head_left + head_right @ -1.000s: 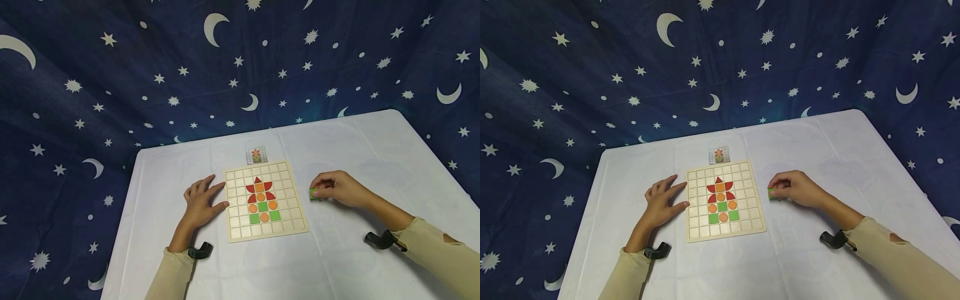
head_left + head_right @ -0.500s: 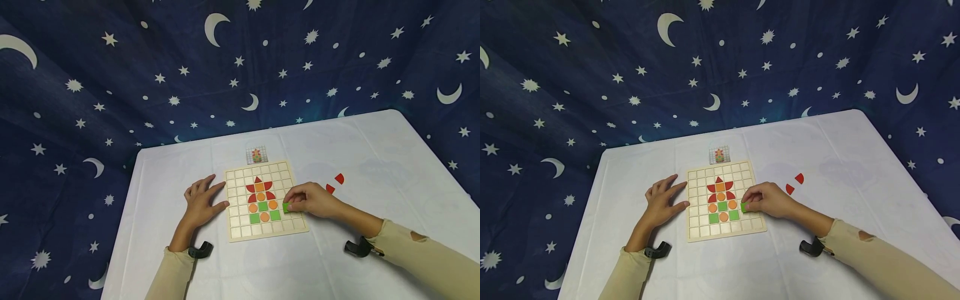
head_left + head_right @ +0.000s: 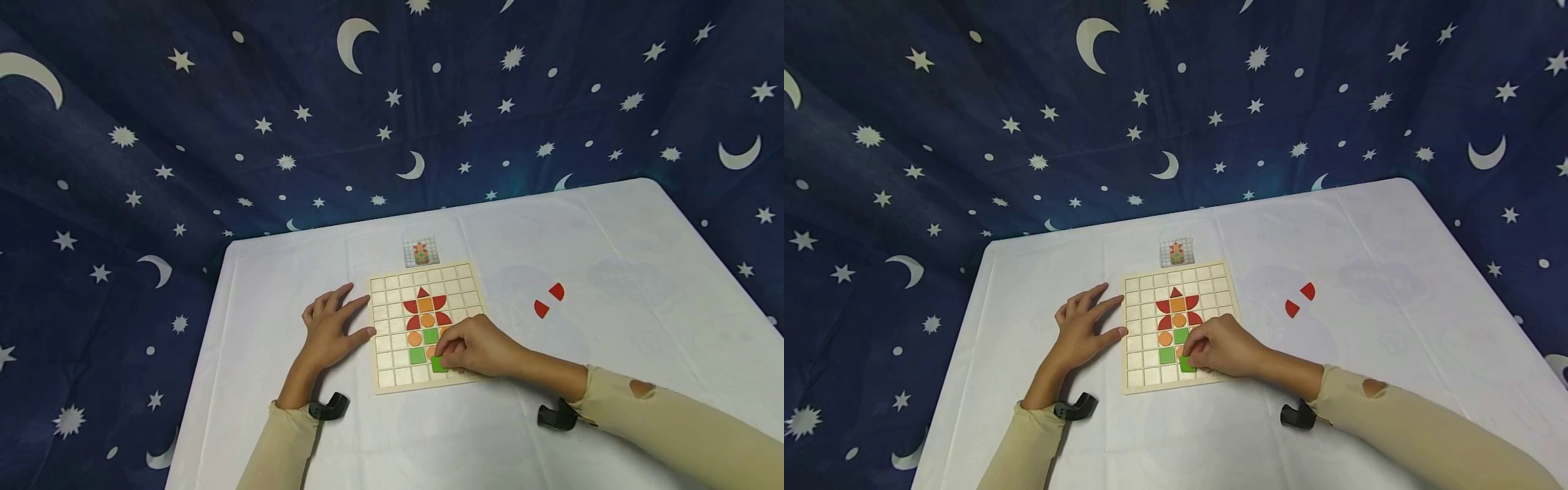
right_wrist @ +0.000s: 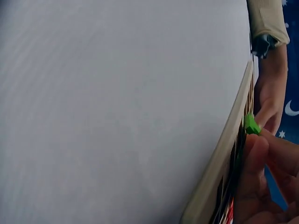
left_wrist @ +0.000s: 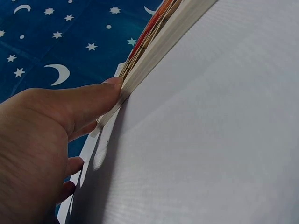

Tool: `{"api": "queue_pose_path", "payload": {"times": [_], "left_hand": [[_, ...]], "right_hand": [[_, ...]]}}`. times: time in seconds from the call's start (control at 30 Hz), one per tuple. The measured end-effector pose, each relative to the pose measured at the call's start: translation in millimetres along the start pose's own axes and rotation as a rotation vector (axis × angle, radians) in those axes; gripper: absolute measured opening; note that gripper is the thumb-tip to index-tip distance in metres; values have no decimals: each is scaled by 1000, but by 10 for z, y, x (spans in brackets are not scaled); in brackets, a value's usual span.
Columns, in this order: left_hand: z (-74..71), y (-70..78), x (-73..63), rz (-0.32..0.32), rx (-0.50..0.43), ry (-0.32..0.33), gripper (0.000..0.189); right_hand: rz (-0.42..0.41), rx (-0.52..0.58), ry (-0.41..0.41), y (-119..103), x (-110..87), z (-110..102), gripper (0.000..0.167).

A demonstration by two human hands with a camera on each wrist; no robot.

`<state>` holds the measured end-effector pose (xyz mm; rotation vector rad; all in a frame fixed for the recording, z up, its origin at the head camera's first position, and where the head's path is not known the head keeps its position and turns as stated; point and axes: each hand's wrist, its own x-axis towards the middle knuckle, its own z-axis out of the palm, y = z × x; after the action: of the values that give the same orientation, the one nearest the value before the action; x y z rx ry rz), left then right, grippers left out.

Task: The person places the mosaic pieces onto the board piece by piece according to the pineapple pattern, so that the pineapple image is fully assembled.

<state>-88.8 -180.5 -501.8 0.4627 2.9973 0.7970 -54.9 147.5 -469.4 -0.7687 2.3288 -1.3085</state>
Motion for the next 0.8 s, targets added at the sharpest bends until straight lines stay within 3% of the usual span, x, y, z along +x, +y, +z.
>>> {"api": "queue_pose_path", "payload": {"times": [0.33, 0.8], "left_hand": [[-6, 19, 7, -8, -8, -3, 65], [-12, 27, 0, -2, -10, -2, 65]], "right_hand": [[-69, -177, 33, -78, 27, 99, 17], [-110, -304, 58, -91, 10, 137, 11]]}}
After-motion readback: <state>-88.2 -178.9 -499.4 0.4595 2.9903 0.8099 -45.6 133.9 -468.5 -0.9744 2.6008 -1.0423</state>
